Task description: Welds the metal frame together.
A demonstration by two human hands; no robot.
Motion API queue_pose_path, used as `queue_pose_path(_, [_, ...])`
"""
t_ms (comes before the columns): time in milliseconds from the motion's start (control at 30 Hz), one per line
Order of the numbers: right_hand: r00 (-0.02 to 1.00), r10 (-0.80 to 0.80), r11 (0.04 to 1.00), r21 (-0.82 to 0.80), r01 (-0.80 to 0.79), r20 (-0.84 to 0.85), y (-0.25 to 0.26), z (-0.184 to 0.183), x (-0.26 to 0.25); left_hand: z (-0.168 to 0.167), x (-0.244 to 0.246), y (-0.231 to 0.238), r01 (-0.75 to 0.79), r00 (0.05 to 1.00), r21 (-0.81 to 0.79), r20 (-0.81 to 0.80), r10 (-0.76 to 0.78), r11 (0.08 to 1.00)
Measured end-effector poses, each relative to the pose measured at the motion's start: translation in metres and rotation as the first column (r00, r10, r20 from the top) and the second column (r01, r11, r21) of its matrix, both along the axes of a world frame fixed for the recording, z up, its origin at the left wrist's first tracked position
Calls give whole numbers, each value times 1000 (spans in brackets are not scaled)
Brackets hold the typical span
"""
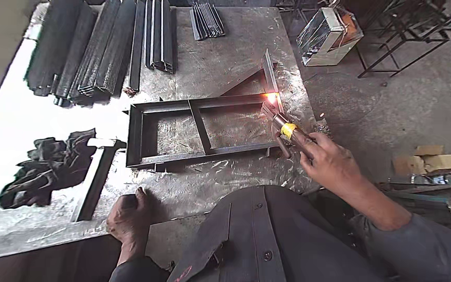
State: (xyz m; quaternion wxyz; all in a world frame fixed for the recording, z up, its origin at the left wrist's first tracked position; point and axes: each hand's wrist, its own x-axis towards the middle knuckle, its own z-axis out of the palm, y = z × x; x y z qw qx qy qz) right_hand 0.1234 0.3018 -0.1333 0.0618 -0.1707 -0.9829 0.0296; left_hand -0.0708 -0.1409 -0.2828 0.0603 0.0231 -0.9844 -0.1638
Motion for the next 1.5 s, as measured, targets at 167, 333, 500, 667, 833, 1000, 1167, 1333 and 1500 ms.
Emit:
queue_pose_path(167, [998,-43,999,10,43,34,4,-1,-4,-2,0,-1,-11,1000,3,10,11,1000])
queue_pose_path(333, [998,-46,999,11,45,48,9,-7,-14,1,0,1,-19,1000,6,12,19,1000])
queue_pose_path(500, [998,-43,998,38,41,54,9,-9,-11,4,-1,4,-52,997,-1,55,52,999])
queue_pose_path(667, [1000,-26,993,113,24,16,7,-10,-6,-1,1,3,-78,997,25,21,77,997])
queue_pose_path(833, [999,-53,995,86,51,14,4,-10,-6,2,3,5,-99,995,82,40,96,992])
queue_pose_path(1000, [995,-90,996,22,89,45,6,-9,-11,3,2,4,-60,998,62,7,59,996])
queue_pose_path(1167, [992,-116,993,5,116,50,4,-8,-11,4,2,5,-34,999,24,-10,35,999])
queue_pose_path(1333, [993,-117,993,6,117,32,4,-10,-12,-3,1,1,-14,998,32,-64,16,999])
queue_pose_path(1500, [991,-129,991,37,128,35,3,-10,-11,11,9,8,-38,997,138,-65,47,990])
